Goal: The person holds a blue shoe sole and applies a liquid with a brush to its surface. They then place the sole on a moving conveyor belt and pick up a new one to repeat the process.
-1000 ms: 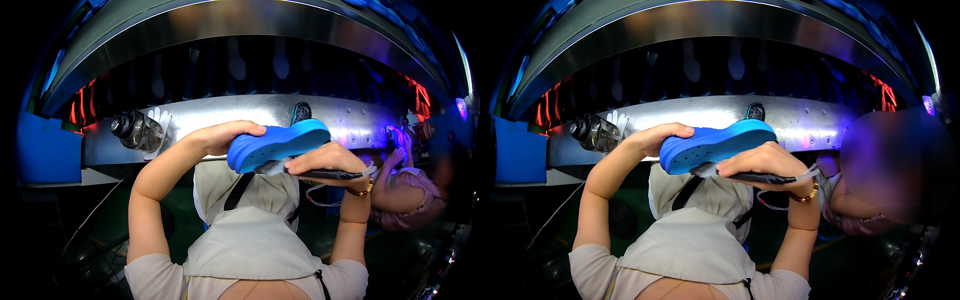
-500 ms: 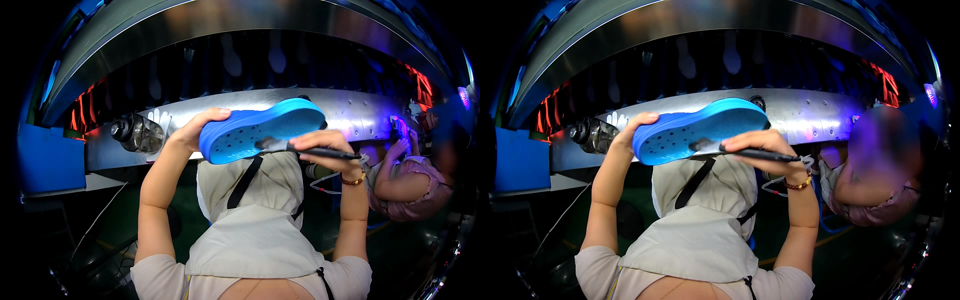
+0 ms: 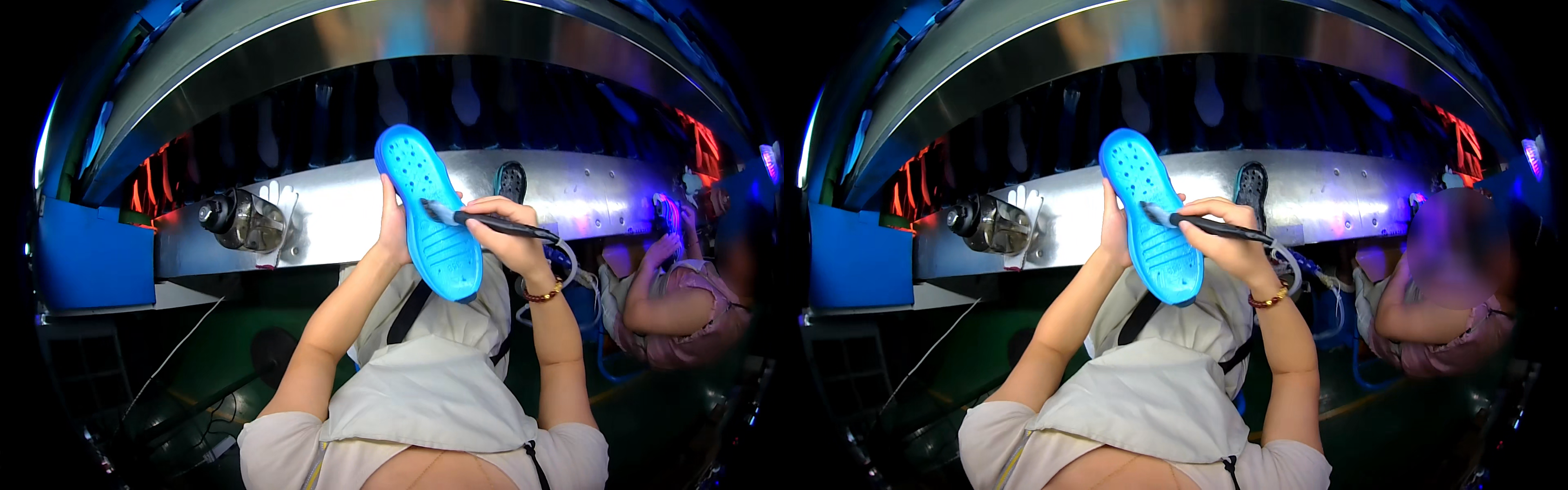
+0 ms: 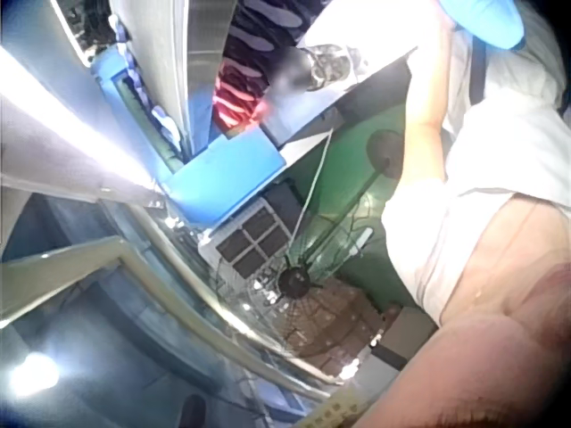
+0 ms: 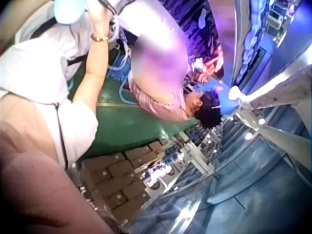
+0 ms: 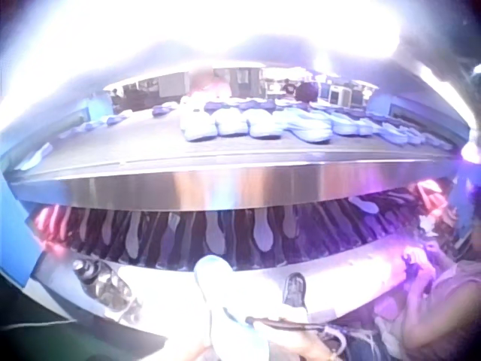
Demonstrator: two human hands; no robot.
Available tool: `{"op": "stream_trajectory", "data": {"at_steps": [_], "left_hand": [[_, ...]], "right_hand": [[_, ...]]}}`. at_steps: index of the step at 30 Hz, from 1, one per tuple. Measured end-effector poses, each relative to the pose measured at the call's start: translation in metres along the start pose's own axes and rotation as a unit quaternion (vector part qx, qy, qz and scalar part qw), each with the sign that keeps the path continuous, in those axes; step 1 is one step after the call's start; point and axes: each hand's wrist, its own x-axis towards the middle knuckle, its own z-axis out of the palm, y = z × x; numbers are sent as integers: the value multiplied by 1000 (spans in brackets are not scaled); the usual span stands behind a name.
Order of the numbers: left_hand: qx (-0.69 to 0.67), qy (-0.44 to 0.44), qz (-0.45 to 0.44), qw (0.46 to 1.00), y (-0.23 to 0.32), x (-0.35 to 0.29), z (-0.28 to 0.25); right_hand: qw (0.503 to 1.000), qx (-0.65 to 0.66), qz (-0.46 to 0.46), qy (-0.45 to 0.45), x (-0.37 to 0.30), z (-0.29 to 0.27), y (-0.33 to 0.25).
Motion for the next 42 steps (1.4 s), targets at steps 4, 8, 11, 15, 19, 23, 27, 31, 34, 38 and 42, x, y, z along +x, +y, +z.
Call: {"op": "stream_trajectory", "data": {"at_steps": [4, 8, 11, 15, 19, 23, 27, 31, 34, 38, 42], "left_hand": [[57, 105, 36, 992, 12, -3, 4], [42, 17, 59, 997, 23, -19, 13], [39, 10, 69, 997, 10, -13, 40], [62, 13, 109, 992, 22, -14, 45], [68, 7, 135, 989, 32, -17, 49], [72, 27, 140, 987, 42, -19, 56], [85, -29, 157, 983, 58, -19, 72], [46, -20, 156, 986, 47, -29, 93], [75, -74, 194, 975, 10, -36, 90], [87, 1, 161, 983, 21, -41, 72], [67, -16, 180, 981, 22, -31, 73]], "right_hand": [[965, -161, -193, -69, -23, 17, -29], [960, -86, -188, -188, -17, -3, -58], [998, 17, -48, -42, -6, -8, -44], [977, -43, -167, -126, -15, 3, -60], [993, 30, -102, -51, -20, -18, -45], [974, -5, -158, -165, -20, -12, -51], [958, 229, -98, -143, -17, -21, -27], [928, 369, -1, -49, -28, -3, -24], [912, 405, 10, 68, -31, 17, -31], [987, 82, -137, -1, -36, 18, -56], [988, 69, -119, 76, -30, 13, -47]]}}
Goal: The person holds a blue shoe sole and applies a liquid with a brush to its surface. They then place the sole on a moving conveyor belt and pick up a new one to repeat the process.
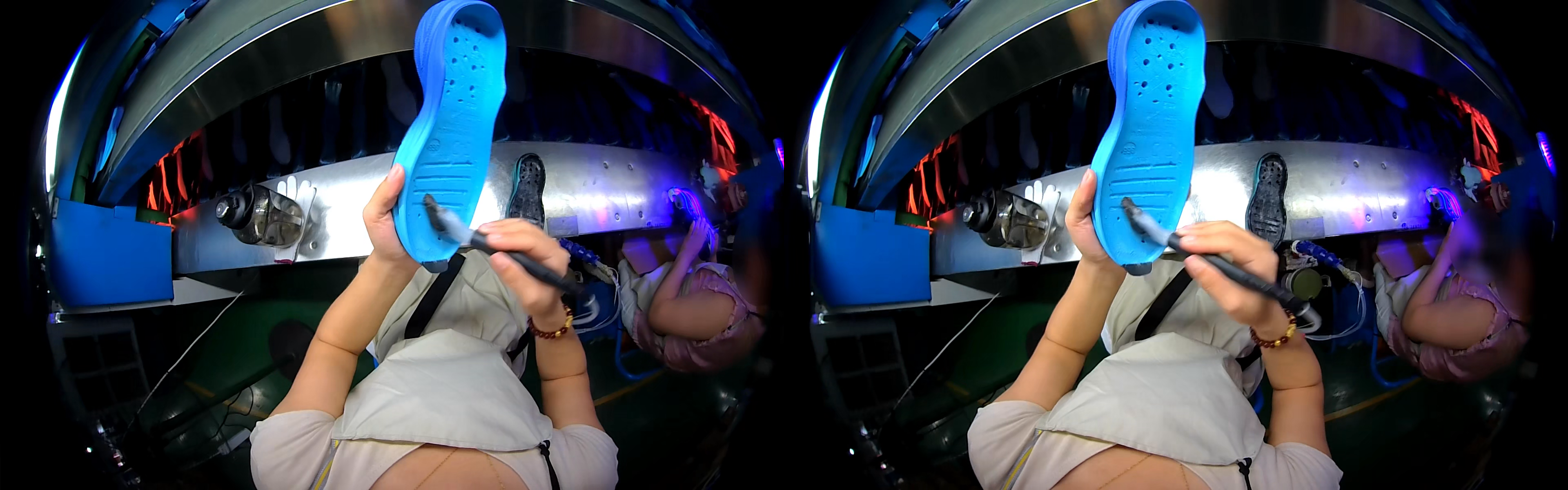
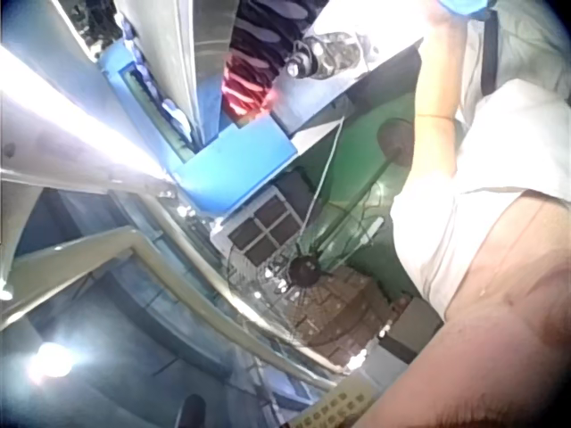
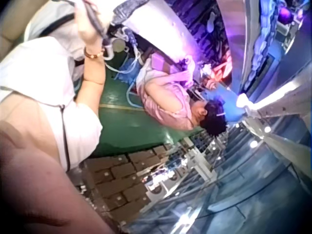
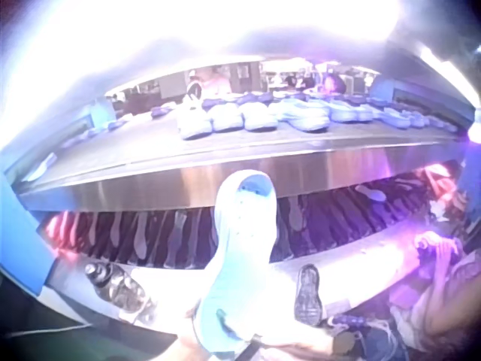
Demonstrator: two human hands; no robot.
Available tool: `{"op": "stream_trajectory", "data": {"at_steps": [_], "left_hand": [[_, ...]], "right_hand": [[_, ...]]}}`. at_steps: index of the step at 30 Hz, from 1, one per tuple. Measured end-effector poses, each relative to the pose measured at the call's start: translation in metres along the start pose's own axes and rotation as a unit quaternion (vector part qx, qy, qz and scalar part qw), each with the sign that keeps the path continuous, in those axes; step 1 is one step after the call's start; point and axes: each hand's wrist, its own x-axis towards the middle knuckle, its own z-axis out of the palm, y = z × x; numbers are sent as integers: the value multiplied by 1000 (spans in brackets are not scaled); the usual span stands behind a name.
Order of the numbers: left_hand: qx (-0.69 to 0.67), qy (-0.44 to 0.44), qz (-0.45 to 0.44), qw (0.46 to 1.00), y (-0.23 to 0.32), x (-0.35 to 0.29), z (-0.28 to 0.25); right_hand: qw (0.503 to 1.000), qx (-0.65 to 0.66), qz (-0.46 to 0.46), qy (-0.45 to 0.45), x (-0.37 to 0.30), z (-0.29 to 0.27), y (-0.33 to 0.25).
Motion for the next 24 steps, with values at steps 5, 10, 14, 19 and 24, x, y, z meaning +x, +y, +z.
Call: {"op": "stream_trajectory", "data": {"at_steps": [5, 10, 14, 19, 24], "left_hand": [[-51, 22, -11, 998, 3, 9, -11], [-25, 24, -38, 999, 13, 8, -9], [-41, 12, -66, 997, 19, 12, -2], [-84, 8, -189, 978, 25, 18, -3], [-4, -42, -286, 957, 33, 16, 2]], "right_hand": [[991, 17, -49, -123, 6, 4, -16], [976, -24, -65, -207, 24, -8, -8], [982, -50, -103, -148, 28, -15, -7], [929, -47, -127, -345, 16, 3, -25], [958, -88, -53, -268, 28, -26, -10]]}}
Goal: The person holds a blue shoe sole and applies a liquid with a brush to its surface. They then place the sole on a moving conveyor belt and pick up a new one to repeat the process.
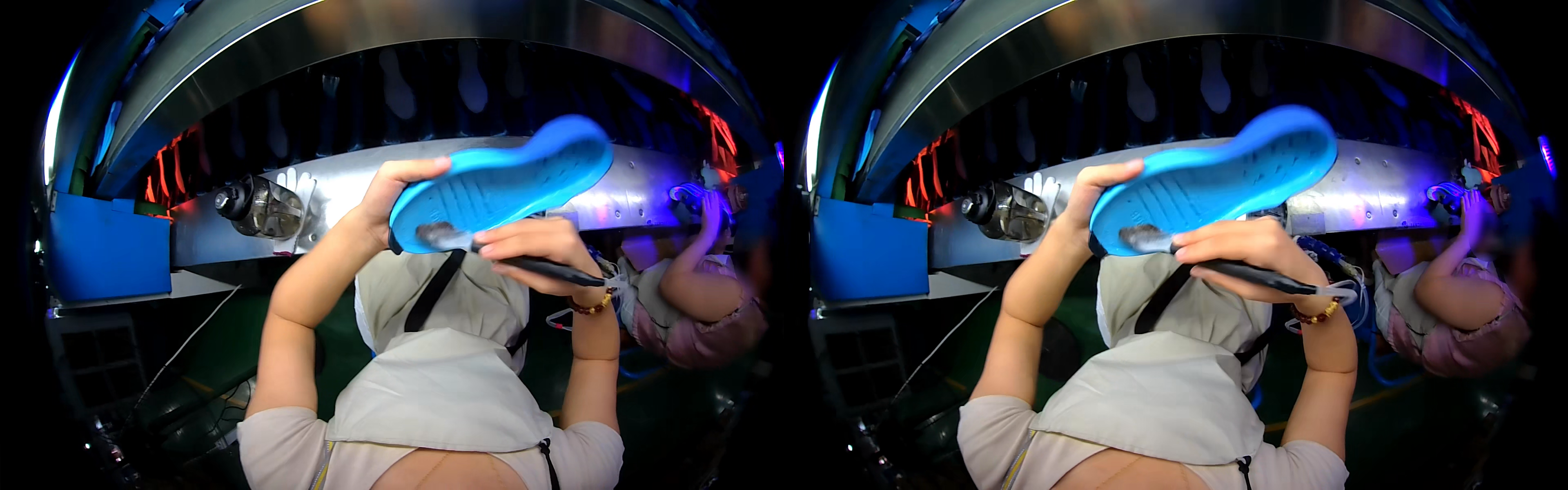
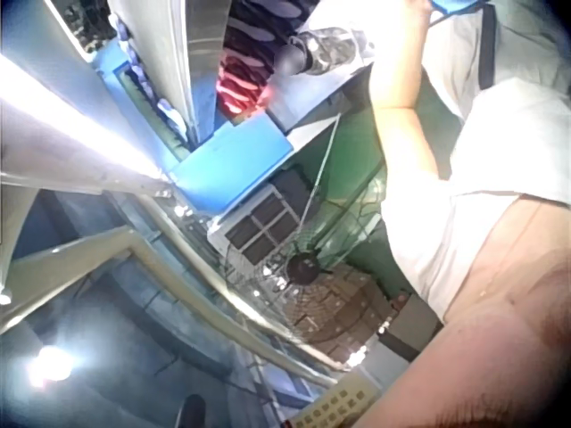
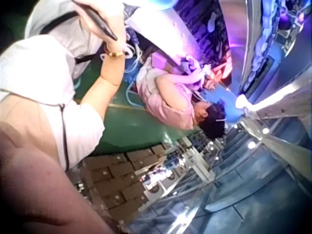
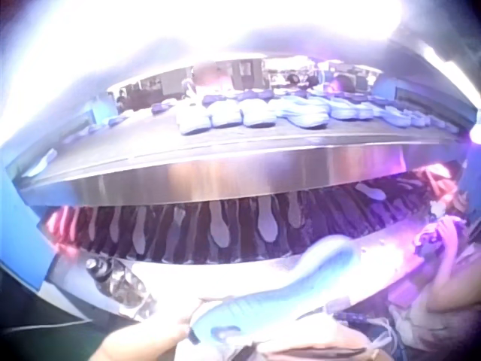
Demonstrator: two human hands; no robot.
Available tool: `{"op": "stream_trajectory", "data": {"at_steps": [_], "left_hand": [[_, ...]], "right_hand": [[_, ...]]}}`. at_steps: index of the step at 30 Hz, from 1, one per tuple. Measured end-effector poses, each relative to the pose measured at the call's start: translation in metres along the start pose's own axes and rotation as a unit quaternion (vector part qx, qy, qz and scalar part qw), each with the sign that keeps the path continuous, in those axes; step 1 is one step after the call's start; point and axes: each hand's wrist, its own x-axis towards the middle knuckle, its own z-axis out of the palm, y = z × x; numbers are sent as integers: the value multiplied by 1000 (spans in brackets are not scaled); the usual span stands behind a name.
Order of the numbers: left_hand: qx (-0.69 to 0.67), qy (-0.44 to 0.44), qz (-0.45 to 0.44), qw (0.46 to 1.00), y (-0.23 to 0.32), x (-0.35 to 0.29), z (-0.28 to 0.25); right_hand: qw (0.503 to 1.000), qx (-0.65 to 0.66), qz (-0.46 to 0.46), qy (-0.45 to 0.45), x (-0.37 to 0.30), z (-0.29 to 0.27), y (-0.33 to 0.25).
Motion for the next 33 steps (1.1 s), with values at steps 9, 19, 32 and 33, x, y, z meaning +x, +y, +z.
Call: {"op": "stream_trajectory", "data": {"at_steps": [9, 19, 32, 33], "left_hand": [[192, 114, -177, 959, 0, -8, 2], [308, 117, -150, 932, -4, -15, -1], [-57, 1, -19, 998, -27, -19, -44], [-56, 47, -19, 997, -30, -15, -43]], "right_hand": [[991, 12, 54, -125, -14, -9, 3], [982, -7, 75, -172, -16, -36, 20], [913, 43, 231, 335, -4, -24, 62], [894, 17, 216, 393, -7, -18, 74]]}}
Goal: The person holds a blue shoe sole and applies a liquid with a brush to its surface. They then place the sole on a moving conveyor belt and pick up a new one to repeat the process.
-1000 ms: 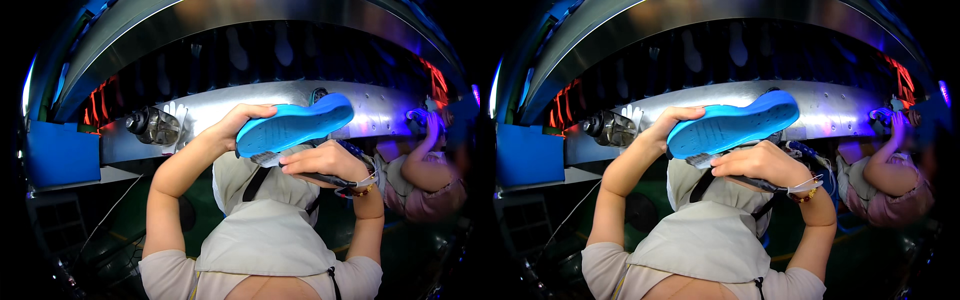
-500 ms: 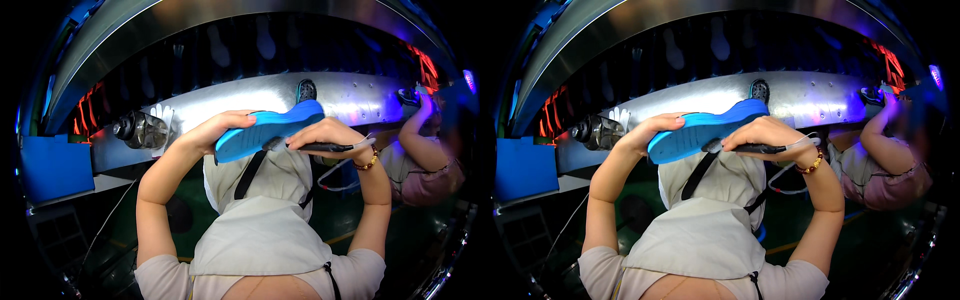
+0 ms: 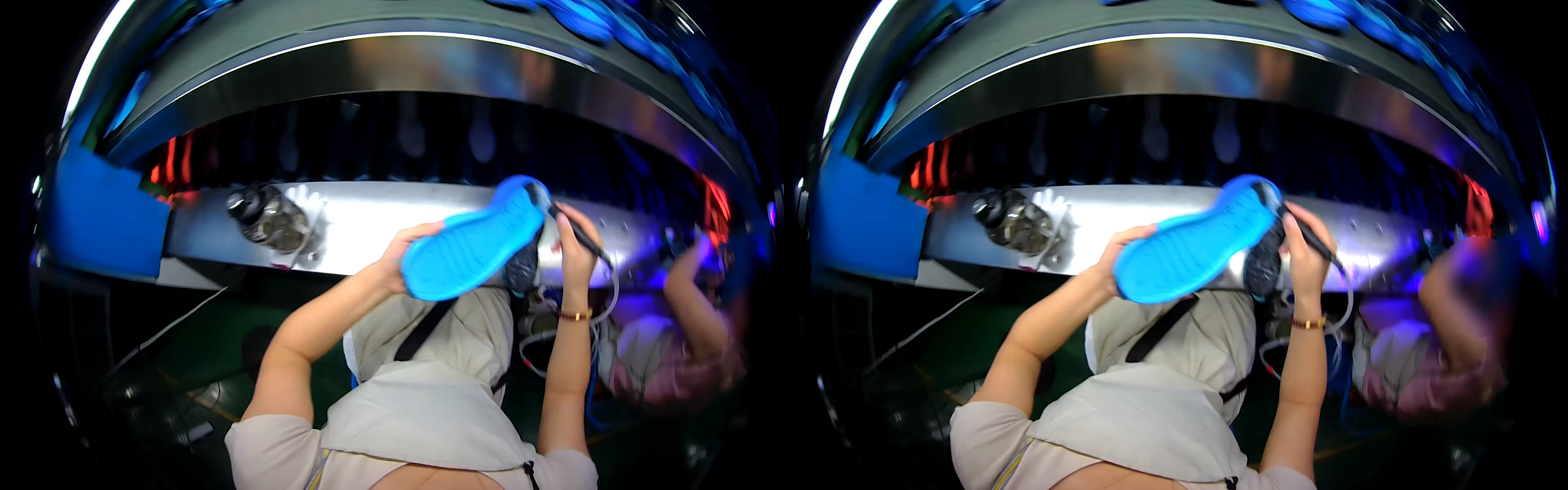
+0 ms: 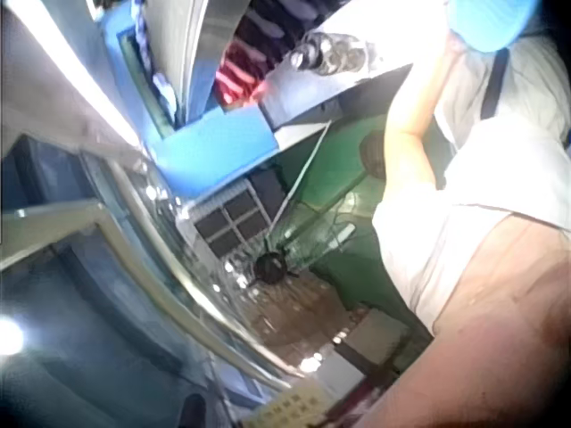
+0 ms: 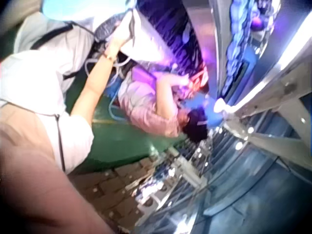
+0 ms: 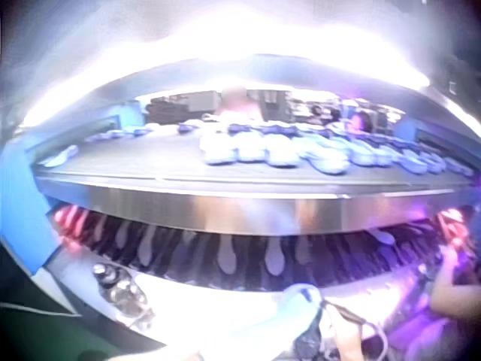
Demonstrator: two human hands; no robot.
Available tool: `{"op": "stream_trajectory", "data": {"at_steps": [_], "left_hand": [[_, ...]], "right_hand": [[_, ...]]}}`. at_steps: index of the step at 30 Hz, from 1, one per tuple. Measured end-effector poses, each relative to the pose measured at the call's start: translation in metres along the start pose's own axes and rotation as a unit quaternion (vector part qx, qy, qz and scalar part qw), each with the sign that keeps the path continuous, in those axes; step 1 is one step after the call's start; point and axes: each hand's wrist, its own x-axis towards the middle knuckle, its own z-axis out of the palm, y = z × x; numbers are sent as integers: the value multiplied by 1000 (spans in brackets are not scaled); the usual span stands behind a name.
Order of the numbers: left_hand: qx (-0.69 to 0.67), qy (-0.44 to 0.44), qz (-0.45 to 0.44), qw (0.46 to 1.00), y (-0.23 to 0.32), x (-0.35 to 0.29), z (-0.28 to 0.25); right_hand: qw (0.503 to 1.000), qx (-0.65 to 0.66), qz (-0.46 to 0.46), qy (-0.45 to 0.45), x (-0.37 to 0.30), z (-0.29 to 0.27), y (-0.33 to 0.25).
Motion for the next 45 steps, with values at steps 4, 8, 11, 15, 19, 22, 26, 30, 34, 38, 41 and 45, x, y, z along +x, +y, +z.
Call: {"op": "stream_trajectory", "data": {"at_steps": [4, 8, 11, 15, 19, 22, 26, 30, 34, 38, 41, 45], "left_hand": [[11, -15, 29, 999, -10, -1, -11], [107, -65, 197, 972, 33, -51, 19], [139, -146, 372, 906, 83, -94, 48], [170, -175, 534, 810, 205, -139, 31], [-180, -68, 722, 664, 312, -135, 21], [155, 43, 655, 739, 312, -69, 59], [616, 217, 537, 534, 288, 23, 114], [785, 322, 448, 283, 272, 84, 96], [797, 413, 415, 151, 271, 78, 95], [752, 274, 580, 150, 235, 62, 101], [512, 260, 730, 369, 173, 24, 91], [178, 36, 511, 840, 121, -7, 60]], "right_hand": [[990, 33, 81, -111, -60, 3, -14], [944, 296, 9, -147, -80, -30, -3], [919, 383, 79, -55, -70, -41, 19], [895, 417, 156, -27, -68, -40, 40], [889, 419, 184, 11, -64, -29, 39], [872, 449, 193, 8, -64, -22, 40], [882, 422, 211, -1, -62, -11, 40], [900, 391, 194, -16, -65, -7, 32], [904, 385, 188, 1, -69, -14, 35], [916, 362, 172, 19, -71, -27, 37], [908, 382, 174, -4, -70, -33, 39], [908, 391, 150, -8, -66, -29, 35]]}}
